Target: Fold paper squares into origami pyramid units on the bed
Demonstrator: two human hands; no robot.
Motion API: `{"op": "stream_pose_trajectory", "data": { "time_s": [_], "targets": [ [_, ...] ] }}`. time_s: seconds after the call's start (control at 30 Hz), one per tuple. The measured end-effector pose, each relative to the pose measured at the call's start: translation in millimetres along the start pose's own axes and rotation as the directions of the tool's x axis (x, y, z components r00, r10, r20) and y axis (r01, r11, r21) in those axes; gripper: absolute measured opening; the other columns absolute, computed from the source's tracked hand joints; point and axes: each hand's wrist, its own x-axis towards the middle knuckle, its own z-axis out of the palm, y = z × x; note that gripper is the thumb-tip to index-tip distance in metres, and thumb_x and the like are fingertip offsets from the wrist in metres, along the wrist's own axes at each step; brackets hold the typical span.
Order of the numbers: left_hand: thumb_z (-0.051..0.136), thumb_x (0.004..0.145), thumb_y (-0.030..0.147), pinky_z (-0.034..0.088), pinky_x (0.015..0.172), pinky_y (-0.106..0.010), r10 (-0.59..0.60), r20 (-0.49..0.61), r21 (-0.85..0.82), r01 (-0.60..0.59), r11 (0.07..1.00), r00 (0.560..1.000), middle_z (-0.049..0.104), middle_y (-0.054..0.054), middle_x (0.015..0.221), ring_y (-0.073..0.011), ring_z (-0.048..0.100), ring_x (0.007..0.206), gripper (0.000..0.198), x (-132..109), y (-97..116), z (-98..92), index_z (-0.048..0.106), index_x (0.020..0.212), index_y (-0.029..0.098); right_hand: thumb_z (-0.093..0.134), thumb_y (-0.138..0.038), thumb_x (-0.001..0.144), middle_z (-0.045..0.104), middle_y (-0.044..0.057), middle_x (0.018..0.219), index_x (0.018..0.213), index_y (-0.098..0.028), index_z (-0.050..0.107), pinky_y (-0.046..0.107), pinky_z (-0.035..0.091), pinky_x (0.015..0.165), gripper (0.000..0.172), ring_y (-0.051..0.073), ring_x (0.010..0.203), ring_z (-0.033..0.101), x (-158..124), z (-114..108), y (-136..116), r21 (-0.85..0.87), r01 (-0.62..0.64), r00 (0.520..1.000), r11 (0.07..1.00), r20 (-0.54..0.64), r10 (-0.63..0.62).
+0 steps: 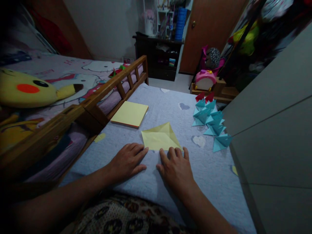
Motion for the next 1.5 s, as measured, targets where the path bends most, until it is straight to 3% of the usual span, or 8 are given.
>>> {"op": "stream_pose_trajectory", "data": {
  "time_s": [0.37,0.83,1.0,1.1,1.2,1.3,1.4,1.5],
  "targets": [
    [0.063,0.094,0.043,0.045,0.097,-0.046,-0.008,-0.052,-0.030,0.006,1.000,0.999,0.060,-0.013,0.126,-0.0305,0.052,0.115,0.052,-2,-1,4.6,0.050,0.136,0.014,0.054,-0.037,0.095,0.067,0.010,0.127,0.122,-0.022,0.064,0.062,0.025,0.110,0.032,0.037,0.125,0.050,-20,13,24,-0.024,-0.093,0.990,0.995,-0.104,0.090],
    [0.065,0.093,0.039,0.046,0.097,-0.047,0.002,-0.129,-0.041,-0.007,0.999,0.992,0.059,-0.013,0.124,-0.0310,0.052,0.115,0.051,-4,-3,12.4,0.051,0.135,0.014,0.062,-0.033,0.091,0.065,0.012,0.130,0.123,-0.019,0.064,0.064,0.024,0.110,0.035,0.040,0.128,0.047,-31,22,33,0.032,-0.119,0.979,0.992,-0.165,0.123],
    [0.064,0.093,0.035,0.046,0.097,-0.047,-0.013,-0.153,-0.085,0.000,0.996,0.988,0.059,-0.013,0.125,-0.0309,0.052,0.114,0.048,-5,-4,12.7,0.050,0.134,0.015,0.059,-0.026,0.091,0.066,0.014,0.128,0.120,-0.017,0.065,0.058,0.031,0.108,0.030,0.038,0.124,0.049,-4,12,28,0.155,-0.127,0.965,0.980,-0.211,0.158],
    [0.063,0.093,0.032,0.046,0.098,-0.049,-0.023,-0.190,-0.124,-0.001,0.992,0.982,0.059,-0.014,0.125,-0.0310,0.053,0.114,0.048,-6,-4,13.8,0.048,0.135,0.015,0.056,-0.022,0.092,0.065,0.013,0.130,0.133,-0.015,0.057,0.046,0.039,0.103,0.042,0.032,0.119,0.052,29,6,16,0.285,-0.042,0.987,0.958,-0.139,0.085],
    [0.061,0.093,0.029,0.046,0.101,-0.049,-0.040,-0.240,-0.164,0.000,0.987,0.970,0.058,-0.015,0.127,-0.0311,0.052,0.117,0.051,-8,-6,17.9,0.042,0.138,0.015,0.061,-0.021,0.085,0.065,0.016,0.130,0.142,-0.013,0.049,0.044,0.039,0.101,0.059,0.033,0.120,0.051,57,8,2,0.310,-0.072,0.996,0.948,-0.021,0.083],
    [0.060,0.092,0.028,0.046,0.103,-0.051,-0.064,-0.272,-0.196,0.010,0.980,0.960,0.055,-0.016,0.131,-0.0316,0.051,0.120,0.056,-9,-8,22.8,0.036,0.142,0.016,0.061,-0.014,0.079,0.065,0.015,0.127,0.145,-0.013,0.045,0.043,0.037,0.098,0.068,0.032,0.117,0.052,70,17,-4,0.328,-0.107,0.994,0.938,0.012,0.109],
    [0.061,0.091,0.027,0.046,0.105,-0.053,-0.088,-0.283,-0.228,0.022,0.973,0.955,0.051,-0.016,0.135,-0.0326,0.050,0.123,0.060,-9,-10,24.8,0.034,0.144,0.018,0.056,-0.007,0.079,0.068,0.012,0.118,0.137,-0.017,0.055,0.042,0.036,0.096,0.060,0.030,0.111,0.054,71,23,-4,0.367,-0.125,0.990,0.922,-0.016,0.141],
    [0.063,0.088,0.025,0.046,0.109,-0.054,-0.122,-0.293,-0.291,0.033,0.956,0.948,0.044,-0.016,0.140,-0.0330,0.046,0.130,0.066,-7,-11,23.1,0.033,0.147,0.021,0.053,-0.005,0.080,0.069,0.010,0.104,0.107,-0.021,0.070,0.041,0.037,0.092,0.035,0.028,0.103,0.056,67,21,0,0.410,-0.131,0.987,0.903,-0.029,0.157]
  ]
}}
